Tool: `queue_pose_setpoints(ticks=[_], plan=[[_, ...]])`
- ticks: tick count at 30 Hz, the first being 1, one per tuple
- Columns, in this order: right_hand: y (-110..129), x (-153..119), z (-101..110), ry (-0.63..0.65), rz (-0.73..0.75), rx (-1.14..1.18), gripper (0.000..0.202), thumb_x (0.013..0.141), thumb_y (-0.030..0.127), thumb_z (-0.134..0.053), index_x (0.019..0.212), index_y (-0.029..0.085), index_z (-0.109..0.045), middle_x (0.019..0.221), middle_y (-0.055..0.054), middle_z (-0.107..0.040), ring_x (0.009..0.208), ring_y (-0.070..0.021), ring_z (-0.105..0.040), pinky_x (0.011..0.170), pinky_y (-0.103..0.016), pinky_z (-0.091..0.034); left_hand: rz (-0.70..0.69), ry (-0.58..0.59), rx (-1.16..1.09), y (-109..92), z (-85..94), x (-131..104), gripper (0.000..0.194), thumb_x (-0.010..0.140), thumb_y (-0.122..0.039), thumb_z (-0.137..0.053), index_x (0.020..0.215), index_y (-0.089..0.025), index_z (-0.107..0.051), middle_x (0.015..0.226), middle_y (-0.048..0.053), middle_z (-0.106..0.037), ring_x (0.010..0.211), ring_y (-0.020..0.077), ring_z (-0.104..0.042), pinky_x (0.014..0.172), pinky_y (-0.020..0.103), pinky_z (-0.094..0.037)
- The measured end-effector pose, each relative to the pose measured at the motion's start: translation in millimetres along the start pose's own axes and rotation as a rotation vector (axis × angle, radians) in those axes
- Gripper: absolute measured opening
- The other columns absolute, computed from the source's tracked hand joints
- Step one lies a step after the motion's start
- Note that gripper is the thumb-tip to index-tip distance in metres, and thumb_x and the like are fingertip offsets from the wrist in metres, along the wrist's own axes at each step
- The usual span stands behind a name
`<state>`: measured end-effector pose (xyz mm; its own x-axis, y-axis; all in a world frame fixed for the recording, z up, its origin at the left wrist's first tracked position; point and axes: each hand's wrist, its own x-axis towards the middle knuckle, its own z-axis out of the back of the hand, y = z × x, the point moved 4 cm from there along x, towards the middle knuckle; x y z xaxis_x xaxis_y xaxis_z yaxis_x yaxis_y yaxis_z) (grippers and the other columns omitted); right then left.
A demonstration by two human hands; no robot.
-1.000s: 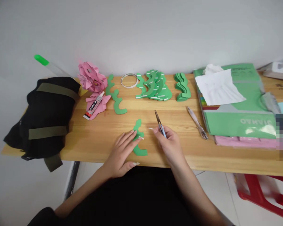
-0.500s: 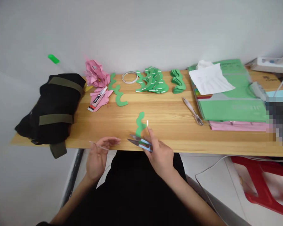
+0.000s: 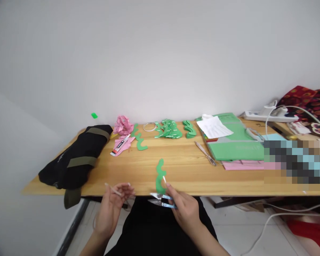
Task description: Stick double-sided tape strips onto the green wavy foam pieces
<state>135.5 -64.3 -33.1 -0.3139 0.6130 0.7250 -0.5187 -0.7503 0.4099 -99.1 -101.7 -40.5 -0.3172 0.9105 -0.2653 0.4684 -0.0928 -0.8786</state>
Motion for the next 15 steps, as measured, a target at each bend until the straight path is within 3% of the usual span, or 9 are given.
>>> queue_pose_setpoints(ticks=[5, 11, 13, 15], plan=[[-2, 6, -12, 0.08, -0.066, 0.029, 0.056, 0.09, 0.011, -0.055, 0.143, 0.028, -0.054, 0.092, -0.006, -0.08, 0.072, -0.0211, -0.077, 0.064, -0.027, -0.062, 0.197, 0.056, -0.083, 0, -27.4, 5, 0.061, 0.074, -0.073, -0.064, 0.082, -0.013, -0.069, 0.081, 0.012, -0.076, 0.082, 0.0234, -0.071, 0.076, 0.031, -0.052], [-2, -3, -20, 0.039, 0.027, 0.058, 0.059, 0.088, 0.007, -0.052, 0.143, 0.028, -0.053, 0.088, -0.006, -0.08, 0.064, -0.0191, -0.076, 0.056, -0.025, -0.06, 0.216, 0.013, -0.128, -7, -10.6, 12, 0.051, 0.085, -0.063, -0.059, 0.084, -0.013, -0.07, 0.082, 0.011, -0.076, 0.081, 0.0218, -0.073, 0.075, 0.03, -0.052], [-7, -3, -17, 0.006, -0.061, 0.141, 0.057, 0.086, 0.005, -0.052, 0.137, 0.03, -0.059, 0.089, -0.004, -0.081, 0.068, -0.0196, -0.077, 0.06, -0.026, -0.061, 0.207, -0.019, -0.116, -13, -5.6, 15, 0.05, 0.09, -0.06, -0.054, 0.086, -0.013, -0.07, 0.084, 0.012, -0.076, 0.083, 0.0227, -0.073, 0.076, 0.031, -0.053], [-16, 0, -13, -0.031, -0.25, 0.244, 0.048, 0.084, 0.009, -0.059, 0.127, 0.029, -0.066, 0.088, -0.004, -0.081, 0.072, -0.0209, -0.077, 0.065, -0.028, -0.063, 0.215, -0.048, -0.1, -17, -8.7, 17, 0.05, 0.093, -0.058, -0.048, 0.085, -0.013, -0.069, 0.084, 0.012, -0.076, 0.084, 0.0227, -0.073, 0.077, 0.032, -0.052]])
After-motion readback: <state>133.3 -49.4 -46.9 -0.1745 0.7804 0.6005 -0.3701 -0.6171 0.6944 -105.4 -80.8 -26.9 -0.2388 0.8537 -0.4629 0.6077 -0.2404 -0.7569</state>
